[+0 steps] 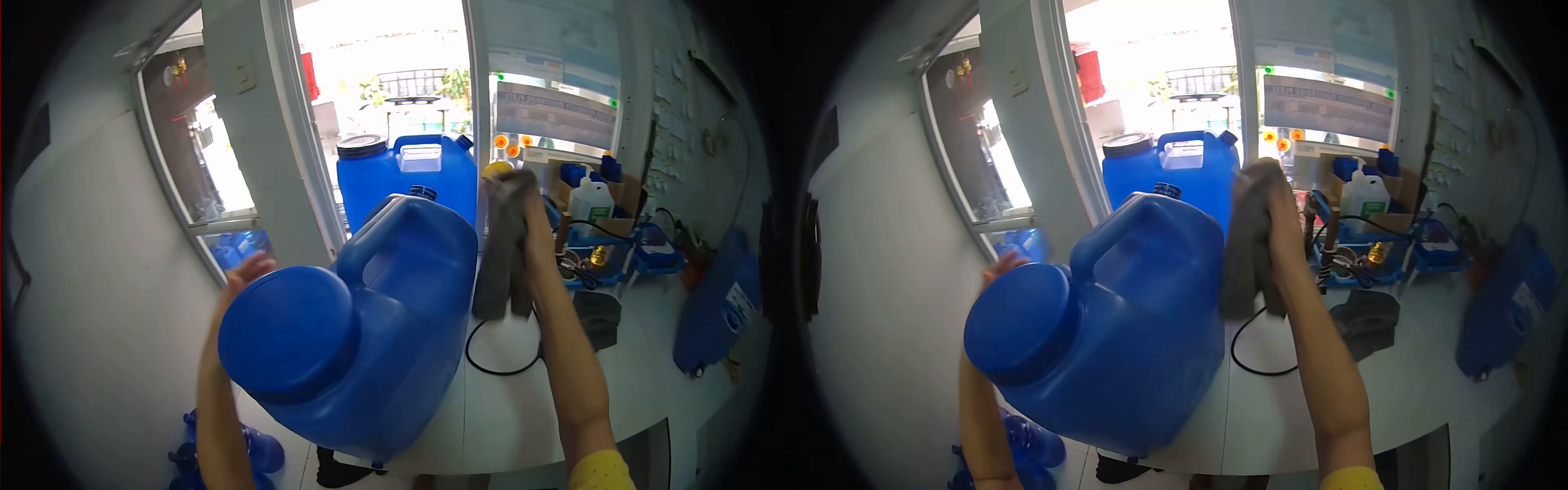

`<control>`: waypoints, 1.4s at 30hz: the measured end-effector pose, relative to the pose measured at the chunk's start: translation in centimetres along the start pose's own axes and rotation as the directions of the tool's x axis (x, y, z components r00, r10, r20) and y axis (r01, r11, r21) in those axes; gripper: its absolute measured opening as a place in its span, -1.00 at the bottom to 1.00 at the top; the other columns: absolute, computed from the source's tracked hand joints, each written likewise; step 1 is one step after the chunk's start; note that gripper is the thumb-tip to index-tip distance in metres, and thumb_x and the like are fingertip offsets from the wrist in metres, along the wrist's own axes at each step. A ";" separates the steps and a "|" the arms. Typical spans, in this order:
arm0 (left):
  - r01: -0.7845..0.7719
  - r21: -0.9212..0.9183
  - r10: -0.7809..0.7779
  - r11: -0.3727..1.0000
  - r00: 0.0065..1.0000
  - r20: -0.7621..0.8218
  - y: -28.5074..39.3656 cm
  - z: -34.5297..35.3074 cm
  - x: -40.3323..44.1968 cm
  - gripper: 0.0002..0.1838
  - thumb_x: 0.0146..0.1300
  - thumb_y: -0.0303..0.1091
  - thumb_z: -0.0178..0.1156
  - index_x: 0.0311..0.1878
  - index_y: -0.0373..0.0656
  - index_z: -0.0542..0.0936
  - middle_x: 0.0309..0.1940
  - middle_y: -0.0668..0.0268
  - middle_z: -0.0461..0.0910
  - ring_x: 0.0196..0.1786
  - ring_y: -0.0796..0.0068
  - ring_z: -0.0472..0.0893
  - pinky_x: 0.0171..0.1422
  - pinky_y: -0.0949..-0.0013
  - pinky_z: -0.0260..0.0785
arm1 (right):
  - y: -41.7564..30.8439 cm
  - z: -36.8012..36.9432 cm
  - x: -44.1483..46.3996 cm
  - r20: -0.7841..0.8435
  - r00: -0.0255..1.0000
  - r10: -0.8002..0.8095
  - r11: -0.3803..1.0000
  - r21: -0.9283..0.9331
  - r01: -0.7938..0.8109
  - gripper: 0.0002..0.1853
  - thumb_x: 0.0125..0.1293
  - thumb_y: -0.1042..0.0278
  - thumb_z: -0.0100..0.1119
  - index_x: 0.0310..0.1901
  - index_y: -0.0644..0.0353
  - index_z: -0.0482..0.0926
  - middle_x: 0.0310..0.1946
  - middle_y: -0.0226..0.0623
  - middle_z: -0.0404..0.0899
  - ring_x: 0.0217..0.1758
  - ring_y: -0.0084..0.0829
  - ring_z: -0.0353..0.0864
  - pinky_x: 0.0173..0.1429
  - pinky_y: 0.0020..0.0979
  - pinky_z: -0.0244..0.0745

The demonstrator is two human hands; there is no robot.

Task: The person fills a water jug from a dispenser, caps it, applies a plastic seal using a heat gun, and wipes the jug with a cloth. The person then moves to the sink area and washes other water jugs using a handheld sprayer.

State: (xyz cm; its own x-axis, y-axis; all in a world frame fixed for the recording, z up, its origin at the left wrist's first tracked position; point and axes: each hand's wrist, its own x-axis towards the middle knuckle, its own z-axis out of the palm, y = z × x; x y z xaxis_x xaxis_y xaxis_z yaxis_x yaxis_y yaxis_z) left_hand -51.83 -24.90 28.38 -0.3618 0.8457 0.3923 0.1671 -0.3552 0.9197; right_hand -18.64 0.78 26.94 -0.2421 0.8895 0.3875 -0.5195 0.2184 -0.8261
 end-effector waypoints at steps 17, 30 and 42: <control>0.099 0.989 -0.006 0.111 0.995 -0.099 13.5 16.3 -6.1 -0.23 0.13 0.29 0.12 0.24 -0.14 0.49 0.18 -0.08 0.42 0.25 -0.07 0.41 0.37 0.03 0.20 | 23.8 -8.9 -3.6 0.312 0.787 0.532 0.846 -0.155 -0.510 -0.47 0.39 0.16 0.01 0.30 0.26 0.35 0.27 -0.18 0.41 0.31 -0.37 0.39 0.35 -0.41 0.25; -0.077 0.978 0.044 0.193 0.997 0.070 13.4 14.9 -6.4 -0.34 0.11 0.16 0.18 0.20 -0.05 0.53 0.20 0.06 0.45 0.28 -0.03 0.39 0.40 -0.06 0.13 | 11.5 2.2 3.2 0.399 0.762 0.511 0.832 -0.006 -0.554 -0.32 0.36 -0.27 -0.09 0.24 0.19 0.43 0.02 -0.15 0.56 0.06 -0.37 0.57 0.00 -0.36 0.55; -0.120 0.881 -0.043 0.457 0.987 0.156 14.3 13.1 1.6 -0.27 0.24 0.29 0.03 0.30 -0.06 0.42 0.12 0.03 0.51 0.15 0.05 0.52 0.19 0.08 0.42 | -0.5 -2.3 0.6 0.416 0.909 0.010 0.926 0.338 -0.165 -0.54 0.49 0.20 -0.15 0.29 0.29 0.26 0.15 -0.13 0.45 0.13 -0.35 0.54 0.20 -0.34 0.50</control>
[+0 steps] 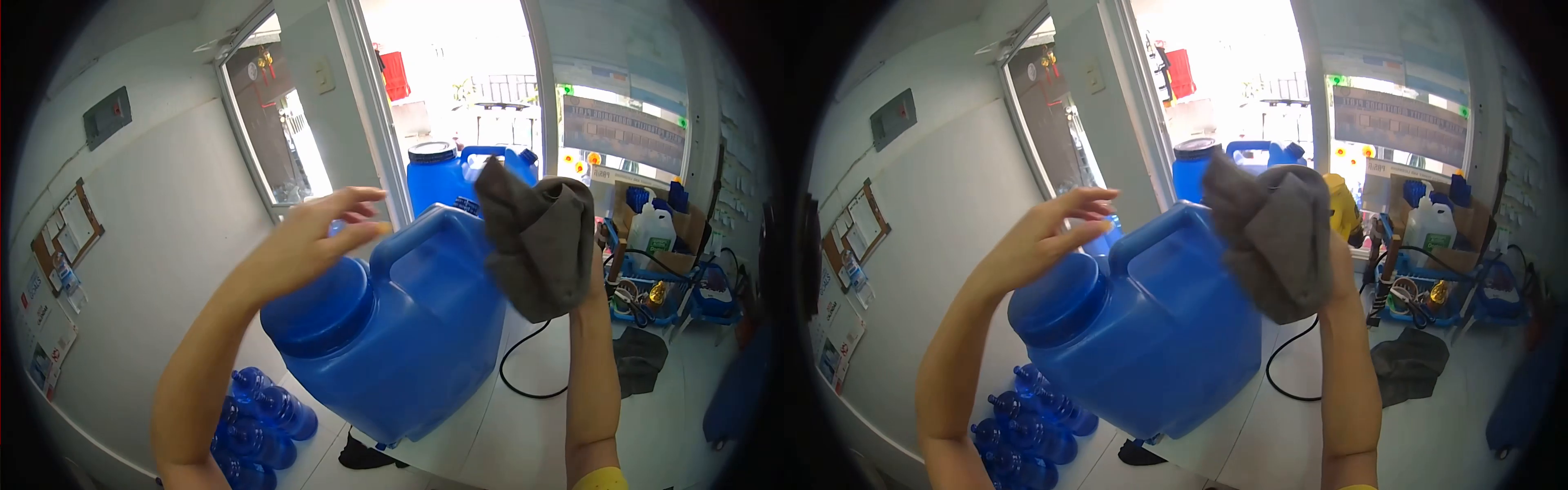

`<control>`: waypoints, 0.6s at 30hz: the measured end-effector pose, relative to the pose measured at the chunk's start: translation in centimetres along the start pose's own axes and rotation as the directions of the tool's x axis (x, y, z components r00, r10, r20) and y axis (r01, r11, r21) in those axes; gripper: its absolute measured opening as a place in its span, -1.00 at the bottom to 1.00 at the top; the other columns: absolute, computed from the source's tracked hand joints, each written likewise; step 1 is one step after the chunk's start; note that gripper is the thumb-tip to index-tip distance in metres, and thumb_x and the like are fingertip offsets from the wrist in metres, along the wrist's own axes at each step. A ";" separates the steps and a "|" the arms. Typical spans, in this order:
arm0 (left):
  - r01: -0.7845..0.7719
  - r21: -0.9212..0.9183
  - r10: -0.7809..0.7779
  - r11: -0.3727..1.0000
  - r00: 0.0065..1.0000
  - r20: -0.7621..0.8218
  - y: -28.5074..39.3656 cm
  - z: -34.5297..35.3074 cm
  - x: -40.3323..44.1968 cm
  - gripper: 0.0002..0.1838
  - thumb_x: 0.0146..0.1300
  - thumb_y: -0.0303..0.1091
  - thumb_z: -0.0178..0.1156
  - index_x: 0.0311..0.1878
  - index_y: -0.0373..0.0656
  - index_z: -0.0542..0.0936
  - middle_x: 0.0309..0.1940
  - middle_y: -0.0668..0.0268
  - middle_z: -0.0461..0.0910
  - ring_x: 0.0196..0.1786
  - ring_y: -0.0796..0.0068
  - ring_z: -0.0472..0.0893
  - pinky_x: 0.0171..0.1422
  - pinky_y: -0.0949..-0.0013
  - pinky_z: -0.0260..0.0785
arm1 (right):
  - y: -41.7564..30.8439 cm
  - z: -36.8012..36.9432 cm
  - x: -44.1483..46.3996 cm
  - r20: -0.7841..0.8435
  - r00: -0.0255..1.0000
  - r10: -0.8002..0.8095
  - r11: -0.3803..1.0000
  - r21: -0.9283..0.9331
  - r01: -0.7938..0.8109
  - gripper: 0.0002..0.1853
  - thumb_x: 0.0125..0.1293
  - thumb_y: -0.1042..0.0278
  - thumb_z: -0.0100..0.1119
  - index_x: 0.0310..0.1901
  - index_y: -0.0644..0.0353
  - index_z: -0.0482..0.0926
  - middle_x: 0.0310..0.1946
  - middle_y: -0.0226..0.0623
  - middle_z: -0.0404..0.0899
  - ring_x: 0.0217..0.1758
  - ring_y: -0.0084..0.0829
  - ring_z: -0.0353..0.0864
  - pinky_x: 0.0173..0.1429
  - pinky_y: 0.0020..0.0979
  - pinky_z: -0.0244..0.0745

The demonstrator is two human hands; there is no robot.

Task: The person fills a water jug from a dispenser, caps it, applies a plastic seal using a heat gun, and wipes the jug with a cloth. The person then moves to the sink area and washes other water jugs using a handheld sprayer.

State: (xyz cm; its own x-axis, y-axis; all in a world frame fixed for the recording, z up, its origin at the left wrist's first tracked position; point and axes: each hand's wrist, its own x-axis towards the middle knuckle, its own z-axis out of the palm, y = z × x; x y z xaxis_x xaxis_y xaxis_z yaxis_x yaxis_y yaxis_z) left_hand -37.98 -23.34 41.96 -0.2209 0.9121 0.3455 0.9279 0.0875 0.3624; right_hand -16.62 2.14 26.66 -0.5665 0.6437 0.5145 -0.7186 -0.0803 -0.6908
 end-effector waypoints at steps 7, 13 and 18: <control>-0.276 -0.358 0.338 0.892 0.933 0.122 3.2 1.6 2.4 -0.42 0.25 -0.07 0.22 0.23 -0.20 0.40 -0.11 0.14 0.58 -0.03 0.26 0.56 0.08 0.28 0.42 | -2.1 8.2 -0.2 0.243 0.967 -0.077 0.988 0.150 0.041 -0.44 0.49 -0.02 -0.21 0.33 0.23 0.18 0.25 0.04 0.30 0.26 -0.11 0.42 0.23 -0.18 0.53; -0.095 -0.521 0.227 0.848 0.954 0.196 1.7 1.7 2.7 -0.53 0.26 -0.17 0.24 0.14 -0.23 0.45 -0.23 0.23 0.60 -0.10 0.42 0.56 0.11 0.35 0.35 | -2.7 9.4 -0.3 0.086 0.985 -0.151 0.969 0.210 0.130 -0.46 0.47 0.07 -0.12 0.31 0.27 0.18 0.17 0.05 0.35 0.15 -0.17 0.51 0.11 -0.28 0.63; -0.052 -0.475 0.253 0.878 0.894 0.370 1.4 1.0 2.7 -0.66 0.26 -0.16 0.25 -0.05 -0.21 0.55 -0.21 0.21 0.62 -0.08 0.38 0.57 0.13 0.35 0.37 | -2.4 9.7 -0.3 0.058 0.931 -0.361 0.906 -0.217 0.364 -0.45 0.41 0.19 0.04 0.30 0.29 0.17 0.14 -0.03 0.38 0.08 -0.27 0.55 0.03 -0.40 0.66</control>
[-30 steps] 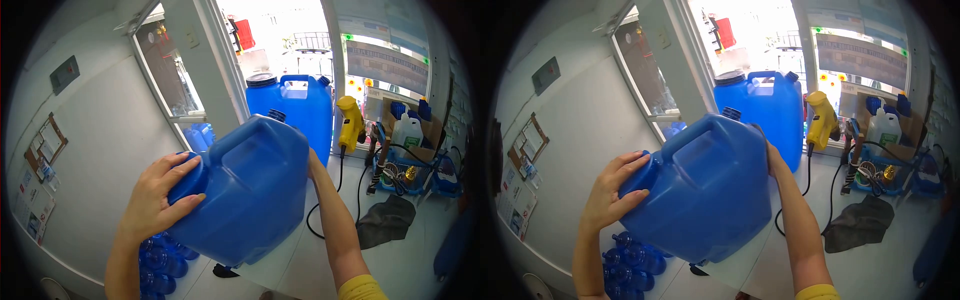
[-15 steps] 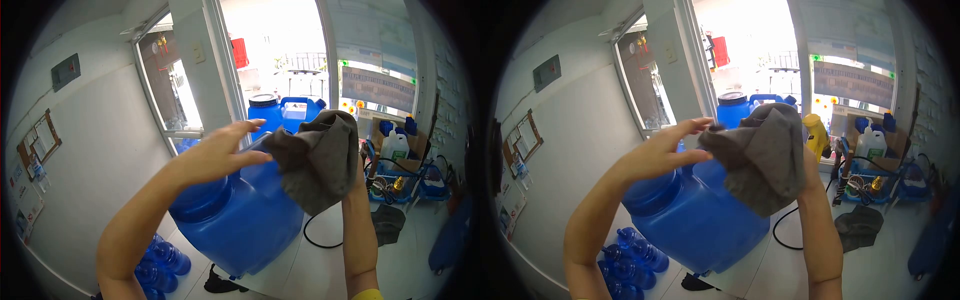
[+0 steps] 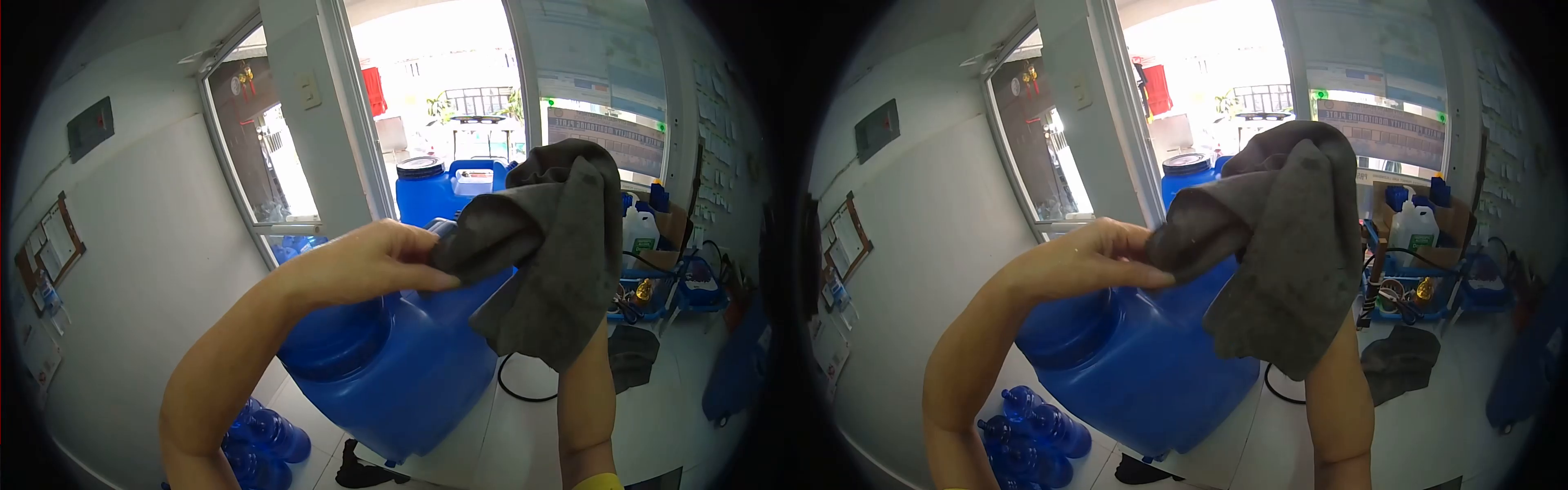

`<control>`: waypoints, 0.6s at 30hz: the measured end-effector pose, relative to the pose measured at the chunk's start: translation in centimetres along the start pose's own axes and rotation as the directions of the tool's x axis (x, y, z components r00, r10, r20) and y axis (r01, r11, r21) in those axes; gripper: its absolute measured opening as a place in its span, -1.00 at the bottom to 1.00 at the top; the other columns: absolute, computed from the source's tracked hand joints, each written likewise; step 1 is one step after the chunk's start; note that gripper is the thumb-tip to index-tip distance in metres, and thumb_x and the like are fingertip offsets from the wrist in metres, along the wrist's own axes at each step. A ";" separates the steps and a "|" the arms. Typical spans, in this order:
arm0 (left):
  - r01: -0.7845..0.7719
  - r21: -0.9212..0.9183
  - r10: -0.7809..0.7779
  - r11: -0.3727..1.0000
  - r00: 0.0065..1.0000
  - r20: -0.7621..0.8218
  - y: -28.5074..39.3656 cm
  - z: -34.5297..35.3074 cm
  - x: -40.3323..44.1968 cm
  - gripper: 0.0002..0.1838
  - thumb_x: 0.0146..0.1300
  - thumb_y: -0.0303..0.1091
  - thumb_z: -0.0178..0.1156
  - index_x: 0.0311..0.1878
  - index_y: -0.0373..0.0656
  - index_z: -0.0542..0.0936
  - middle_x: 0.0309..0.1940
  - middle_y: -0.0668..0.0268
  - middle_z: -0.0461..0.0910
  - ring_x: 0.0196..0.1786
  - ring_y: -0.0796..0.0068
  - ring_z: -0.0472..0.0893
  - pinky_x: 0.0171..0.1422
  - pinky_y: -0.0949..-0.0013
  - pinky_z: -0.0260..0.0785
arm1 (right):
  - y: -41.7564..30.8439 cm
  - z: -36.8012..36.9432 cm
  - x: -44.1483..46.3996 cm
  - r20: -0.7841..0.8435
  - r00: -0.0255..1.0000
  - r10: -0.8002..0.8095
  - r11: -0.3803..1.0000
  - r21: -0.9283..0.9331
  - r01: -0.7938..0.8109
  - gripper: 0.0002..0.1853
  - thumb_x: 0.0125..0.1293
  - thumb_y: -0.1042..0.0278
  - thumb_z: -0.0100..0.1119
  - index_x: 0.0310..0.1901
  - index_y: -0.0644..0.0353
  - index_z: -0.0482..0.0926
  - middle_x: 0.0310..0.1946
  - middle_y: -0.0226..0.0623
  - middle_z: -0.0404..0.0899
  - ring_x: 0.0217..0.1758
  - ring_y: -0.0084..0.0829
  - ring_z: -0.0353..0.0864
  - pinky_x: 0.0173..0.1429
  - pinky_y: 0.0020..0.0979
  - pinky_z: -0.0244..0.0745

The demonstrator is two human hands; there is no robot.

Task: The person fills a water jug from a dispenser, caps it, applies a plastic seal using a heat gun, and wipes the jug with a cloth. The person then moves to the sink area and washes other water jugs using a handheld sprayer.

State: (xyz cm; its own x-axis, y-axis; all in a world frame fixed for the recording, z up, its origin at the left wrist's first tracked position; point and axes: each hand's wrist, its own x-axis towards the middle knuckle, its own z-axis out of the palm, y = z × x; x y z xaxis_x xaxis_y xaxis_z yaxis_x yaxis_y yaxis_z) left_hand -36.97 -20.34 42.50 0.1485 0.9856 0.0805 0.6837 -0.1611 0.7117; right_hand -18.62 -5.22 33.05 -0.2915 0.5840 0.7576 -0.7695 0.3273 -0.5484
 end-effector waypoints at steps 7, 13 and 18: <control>0.181 0.154 -0.169 0.971 0.982 -0.084 -5.1 -6.0 -2.3 -0.82 0.35 -0.23 0.11 -0.14 -0.09 0.60 -0.24 0.19 0.62 -0.14 0.34 0.60 -0.02 0.30 0.48 | -0.2 4.4 -5.6 0.420 0.900 0.112 0.436 -0.835 0.336 -0.40 0.42 0.24 0.04 0.38 0.20 0.07 0.19 -0.13 0.31 0.25 -0.35 0.36 0.38 -0.34 0.27; 0.218 0.255 -0.220 0.942 0.975 -0.019 -13.1 -8.1 -2.9 -0.83 0.35 -0.20 0.13 -0.15 -0.05 0.60 -0.30 0.22 0.63 -0.23 0.34 0.62 -0.03 0.25 0.52 | 0.0 7.8 -1.3 0.245 0.791 0.560 0.826 -0.101 -0.554 -0.46 0.43 0.12 -0.01 0.35 0.14 0.19 0.19 -0.16 0.34 0.22 -0.35 0.41 0.29 -0.34 0.34; 0.236 -0.012 -0.237 0.972 0.971 -0.032 -15.8 -6.9 -4.8 -0.81 0.35 -0.19 0.14 -0.12 -0.07 0.60 -0.24 0.20 0.65 -0.23 0.32 0.64 -0.05 0.24 0.54 | 0.6 9.1 -0.3 0.373 0.799 0.472 0.814 -0.532 -0.232 -0.55 0.41 0.15 0.03 0.26 0.10 0.32 0.09 -0.21 0.43 0.13 -0.40 0.45 0.21 -0.38 0.36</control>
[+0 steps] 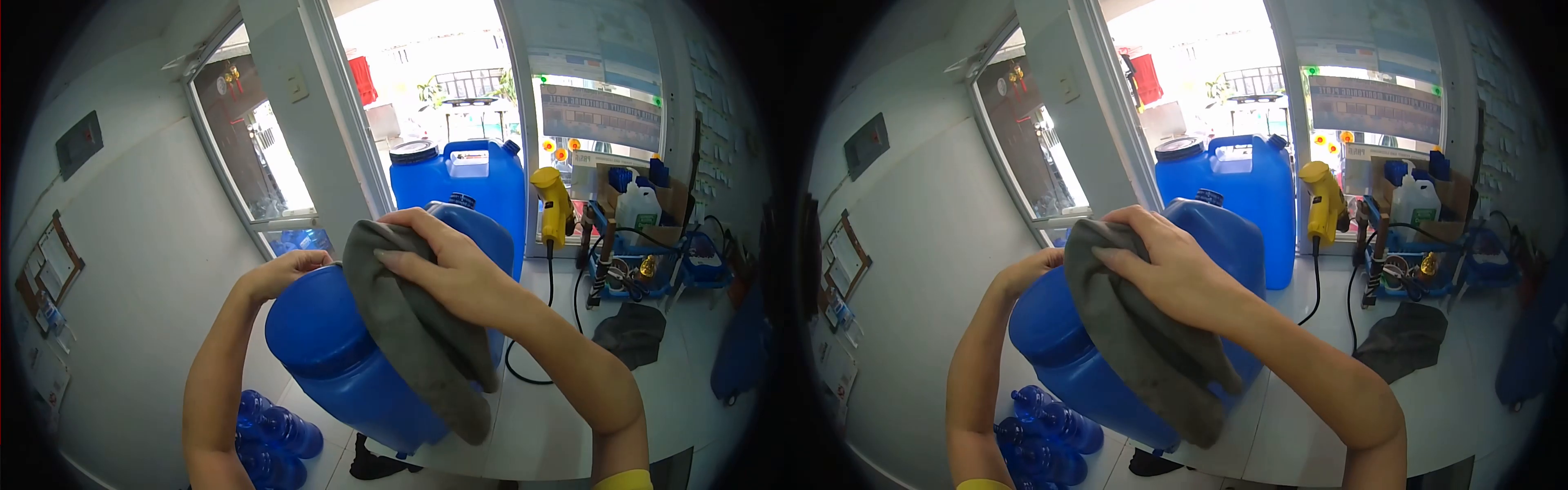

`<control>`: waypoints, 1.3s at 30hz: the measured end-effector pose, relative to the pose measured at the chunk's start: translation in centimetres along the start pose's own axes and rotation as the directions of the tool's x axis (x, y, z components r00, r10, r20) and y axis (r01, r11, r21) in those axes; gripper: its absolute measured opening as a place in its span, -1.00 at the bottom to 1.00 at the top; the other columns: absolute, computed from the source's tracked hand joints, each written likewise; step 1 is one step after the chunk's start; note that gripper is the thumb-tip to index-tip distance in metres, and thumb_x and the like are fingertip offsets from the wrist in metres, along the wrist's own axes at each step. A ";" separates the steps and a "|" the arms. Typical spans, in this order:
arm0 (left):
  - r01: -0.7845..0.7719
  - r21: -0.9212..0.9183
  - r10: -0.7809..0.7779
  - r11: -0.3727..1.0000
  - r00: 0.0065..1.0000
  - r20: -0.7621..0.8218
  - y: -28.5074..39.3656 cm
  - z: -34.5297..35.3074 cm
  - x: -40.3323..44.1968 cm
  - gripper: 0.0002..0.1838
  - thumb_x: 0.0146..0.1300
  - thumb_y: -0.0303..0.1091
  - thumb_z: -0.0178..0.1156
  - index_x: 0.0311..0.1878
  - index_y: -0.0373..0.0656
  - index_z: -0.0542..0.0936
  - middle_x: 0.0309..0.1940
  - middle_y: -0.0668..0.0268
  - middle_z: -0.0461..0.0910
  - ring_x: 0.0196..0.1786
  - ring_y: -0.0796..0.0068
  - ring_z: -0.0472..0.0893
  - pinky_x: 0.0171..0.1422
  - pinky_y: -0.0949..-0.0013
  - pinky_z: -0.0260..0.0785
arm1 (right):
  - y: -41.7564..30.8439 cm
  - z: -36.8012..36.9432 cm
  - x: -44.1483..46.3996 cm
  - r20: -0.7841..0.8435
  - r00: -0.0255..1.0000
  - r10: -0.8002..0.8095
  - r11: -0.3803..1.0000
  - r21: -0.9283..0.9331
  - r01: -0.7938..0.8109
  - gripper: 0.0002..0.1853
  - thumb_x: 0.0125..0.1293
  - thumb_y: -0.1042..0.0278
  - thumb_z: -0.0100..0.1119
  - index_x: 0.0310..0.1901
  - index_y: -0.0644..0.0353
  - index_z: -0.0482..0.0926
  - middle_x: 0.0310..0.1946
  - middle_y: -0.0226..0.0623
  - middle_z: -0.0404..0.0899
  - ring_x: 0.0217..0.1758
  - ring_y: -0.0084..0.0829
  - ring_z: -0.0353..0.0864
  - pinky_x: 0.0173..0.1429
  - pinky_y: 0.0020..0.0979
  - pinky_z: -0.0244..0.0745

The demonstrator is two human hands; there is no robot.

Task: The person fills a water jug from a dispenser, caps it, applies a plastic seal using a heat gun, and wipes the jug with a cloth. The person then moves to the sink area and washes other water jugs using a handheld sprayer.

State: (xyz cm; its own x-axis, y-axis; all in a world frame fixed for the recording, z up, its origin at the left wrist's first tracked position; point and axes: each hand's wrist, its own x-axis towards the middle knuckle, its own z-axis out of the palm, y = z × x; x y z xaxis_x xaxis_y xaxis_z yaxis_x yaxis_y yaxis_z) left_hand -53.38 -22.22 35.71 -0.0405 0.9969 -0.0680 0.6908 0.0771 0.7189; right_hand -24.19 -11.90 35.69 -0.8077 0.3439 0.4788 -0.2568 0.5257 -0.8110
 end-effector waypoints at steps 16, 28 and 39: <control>0.152 0.290 -0.081 0.945 0.967 -0.241 11.9 7.4 -5.6 0.12 -0.24 0.68 0.03 0.26 -0.02 0.45 0.10 -0.13 0.48 0.10 -0.21 0.54 0.08 -0.09 0.46 | 2.7 3.5 -9.6 -0.713 0.678 -0.180 0.932 0.097 0.350 -0.52 0.30 0.42 0.12 0.24 0.15 0.29 0.09 -0.18 0.44 0.04 -0.35 0.53 0.16 -0.36 0.49; -0.039 0.517 0.123 0.855 0.984 -0.129 10.7 7.2 -5.4 0.02 -0.13 0.51 0.12 0.32 -0.02 0.36 0.23 0.02 0.35 0.19 -0.19 0.43 0.13 -0.01 0.47 | 21.6 15.0 -19.9 -0.756 0.602 -0.257 0.953 -0.303 0.026 -0.66 0.23 0.36 0.13 0.04 0.19 0.42 -0.03 -0.11 0.39 0.03 -0.16 0.38 0.16 -0.19 0.30; -0.026 0.451 0.130 0.892 0.971 -0.201 10.9 8.1 -5.8 0.04 -0.16 0.58 0.06 0.30 0.02 0.41 0.26 -0.05 0.34 0.22 -0.19 0.42 0.13 -0.10 0.43 | 17.8 3.4 -10.5 -0.877 0.476 0.061 0.889 0.265 0.374 -0.52 0.41 0.24 -0.10 0.32 0.10 0.18 0.16 -0.06 0.38 0.23 -0.25 0.42 0.29 -0.25 0.33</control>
State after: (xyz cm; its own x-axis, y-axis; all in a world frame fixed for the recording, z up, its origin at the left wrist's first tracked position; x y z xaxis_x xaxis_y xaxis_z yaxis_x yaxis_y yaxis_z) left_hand -39.82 -27.26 38.35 -0.0947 0.9814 0.1670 0.9428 0.0345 0.3316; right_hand -22.04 -8.78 15.08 0.0654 0.8786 0.4731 -0.6714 0.3895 -0.6305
